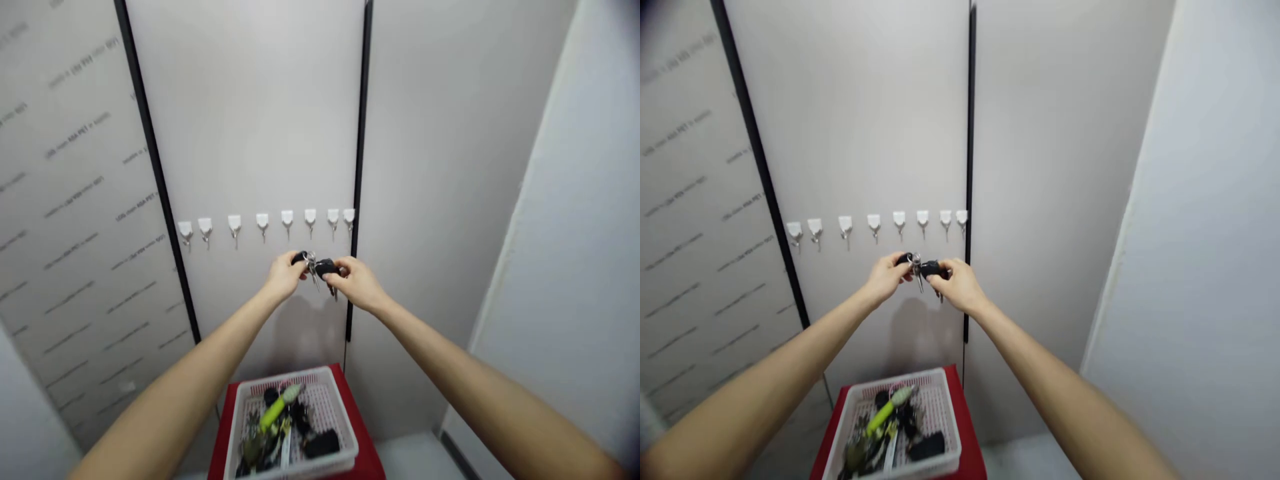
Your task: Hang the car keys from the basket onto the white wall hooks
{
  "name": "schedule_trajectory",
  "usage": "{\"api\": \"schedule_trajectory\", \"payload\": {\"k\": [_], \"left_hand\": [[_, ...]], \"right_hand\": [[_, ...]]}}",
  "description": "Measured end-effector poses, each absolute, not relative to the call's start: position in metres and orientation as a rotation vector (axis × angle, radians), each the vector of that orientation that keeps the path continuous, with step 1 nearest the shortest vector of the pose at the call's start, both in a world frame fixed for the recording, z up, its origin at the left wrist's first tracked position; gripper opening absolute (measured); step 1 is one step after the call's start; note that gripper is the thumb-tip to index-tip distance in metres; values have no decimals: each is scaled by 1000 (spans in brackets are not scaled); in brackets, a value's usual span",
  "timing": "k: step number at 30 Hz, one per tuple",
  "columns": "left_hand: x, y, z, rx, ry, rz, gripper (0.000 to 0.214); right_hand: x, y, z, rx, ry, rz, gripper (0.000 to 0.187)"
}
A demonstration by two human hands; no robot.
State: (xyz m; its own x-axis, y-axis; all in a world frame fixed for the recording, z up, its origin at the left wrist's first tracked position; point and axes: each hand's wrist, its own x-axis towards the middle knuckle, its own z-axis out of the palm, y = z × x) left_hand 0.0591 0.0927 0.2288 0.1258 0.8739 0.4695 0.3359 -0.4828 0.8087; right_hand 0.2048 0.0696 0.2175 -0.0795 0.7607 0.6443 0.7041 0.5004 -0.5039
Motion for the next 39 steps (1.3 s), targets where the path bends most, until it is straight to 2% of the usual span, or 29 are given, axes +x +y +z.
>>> {"api": "schedule_trajectory", "payload": {"k": [8, 12, 16, 25, 28, 30, 31, 33, 34, 37, 39], "left_hand": [[21, 58, 72, 1799, 1428, 888, 18], [17, 44, 36, 1806, 1495, 825, 24], [19, 33, 21, 1852, 1534, 834, 34], [17, 10, 21, 2074, 1440, 796, 37], [12, 13, 23, 1926, 1400, 913, 29], [8, 21, 34, 1695, 1362, 1014, 22], [5, 25, 43, 1559, 1327, 1061, 18], [-1, 32, 70, 1305, 1216, 1144, 14], [-4, 35, 86, 1218, 1135, 1173, 19], [-12, 36, 136, 1086, 804, 1160, 47], [-14, 34, 164, 1123, 625, 1089, 54]], "right_hand": [[171, 45, 72, -1428, -2085, 405, 15], [165, 40, 35, -1507, -2157, 461, 14], [163, 36, 19, -1547, -2206, 507, 15], [162, 28, 15, -1542, -2338, 535, 24], [164, 31, 30, -1527, -2344, 524, 24], [160, 34, 51, -1483, -2290, 497, 16], [156, 35, 64, -1448, -2238, 532, 20], [144, 36, 94, -1331, -2073, 757, 41], [137, 37, 110, -1245, -1957, 936, 47], [119, 40, 149, -916, -1599, 1437, 53], [111, 41, 167, -711, -1497, 1651, 54]]}}
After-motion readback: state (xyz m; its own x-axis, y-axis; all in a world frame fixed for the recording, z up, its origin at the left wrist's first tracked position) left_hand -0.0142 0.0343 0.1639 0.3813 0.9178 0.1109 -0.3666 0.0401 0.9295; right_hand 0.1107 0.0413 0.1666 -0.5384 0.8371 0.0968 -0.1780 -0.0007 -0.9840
